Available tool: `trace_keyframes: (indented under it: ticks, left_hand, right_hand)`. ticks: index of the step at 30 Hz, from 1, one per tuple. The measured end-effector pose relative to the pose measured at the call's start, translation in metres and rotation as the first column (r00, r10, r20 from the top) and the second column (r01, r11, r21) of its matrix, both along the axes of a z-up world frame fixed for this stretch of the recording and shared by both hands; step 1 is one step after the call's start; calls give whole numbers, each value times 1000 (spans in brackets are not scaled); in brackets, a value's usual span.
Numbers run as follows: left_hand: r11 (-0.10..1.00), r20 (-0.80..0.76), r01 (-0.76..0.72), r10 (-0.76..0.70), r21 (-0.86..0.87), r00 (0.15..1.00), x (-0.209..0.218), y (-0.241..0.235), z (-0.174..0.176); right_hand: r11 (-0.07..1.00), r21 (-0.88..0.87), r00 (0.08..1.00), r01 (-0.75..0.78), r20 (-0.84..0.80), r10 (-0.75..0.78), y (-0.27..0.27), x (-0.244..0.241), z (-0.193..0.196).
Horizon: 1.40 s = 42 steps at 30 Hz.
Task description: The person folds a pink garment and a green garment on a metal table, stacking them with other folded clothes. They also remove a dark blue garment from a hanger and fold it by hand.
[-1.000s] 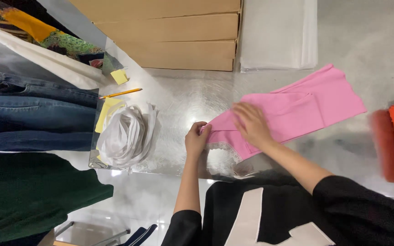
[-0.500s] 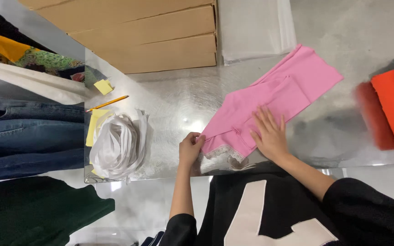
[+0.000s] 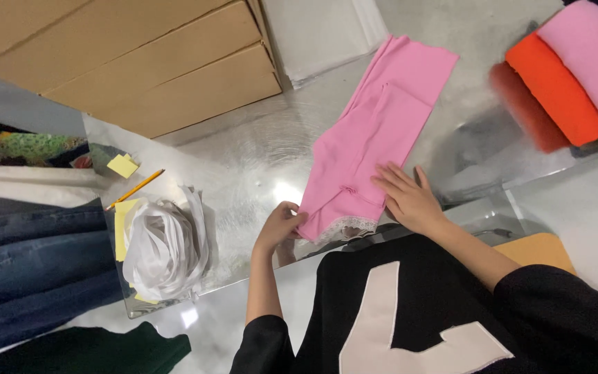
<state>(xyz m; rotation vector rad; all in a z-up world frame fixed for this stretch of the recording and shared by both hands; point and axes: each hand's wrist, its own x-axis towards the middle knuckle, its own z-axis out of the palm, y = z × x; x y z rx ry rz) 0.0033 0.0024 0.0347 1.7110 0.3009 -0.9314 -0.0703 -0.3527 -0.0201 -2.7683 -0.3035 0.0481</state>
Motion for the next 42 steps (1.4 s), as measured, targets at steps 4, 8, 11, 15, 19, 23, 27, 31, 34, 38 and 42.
trace_keyframes:
  ticks: [4,8,11,15,19,23,27,31,34,38,42]
  left_hand:
    - [993,58,-38,31,116,998,13,19,12]
    - [800,402,159,-450,579,798,10,17,18]
    - [739,529,207,-621,642,578,6,7,17]
    - [673,607,285,-740,683,291,3,-12,6]
    - [648,650,243,-756,722,84,7,-32,-35]
    - [668,703,231,-698,708,-135,3,-68,-38]
    - [711,776,312,-591,631,-222,-12,-86,-44]
    - [731,817,367,-536,575,-213,-21,-89,-46]
    - [745,823,349,-511,568,-247,-19,-92,-56]
    - [775,837,317,-499,547,-224,-11,-97,-58]
    - [856,857,202,-503,477,108,4,-113,-73]
  right_hand:
    - [1000,5,995,27,-92,-26,6,-6,9]
    - [1000,-25,983,-8,-184,3,19,-10,33]
    - [998,-48,992,-38,-119,32,11,-10,28]
    - [997,-41,992,-65,-113,60,-23,-4,27]
    - [995,-66,990,-74,-124,66,-63,6,28]
    - [995,-97,992,17,-121,-29,-100,10,30]
    - [990,-114,983,88,-148,-104,-116,-7,26]
    - [992,-90,991,86,-94,-94,-103,-39,19]
    - [994,-6,993,108,50,-107,-95,-51,9]
    - [994,51,954,98,279,-108,-93,-58,-12]
    - [925,296,903,237,285,-322,-83,-50,-19]
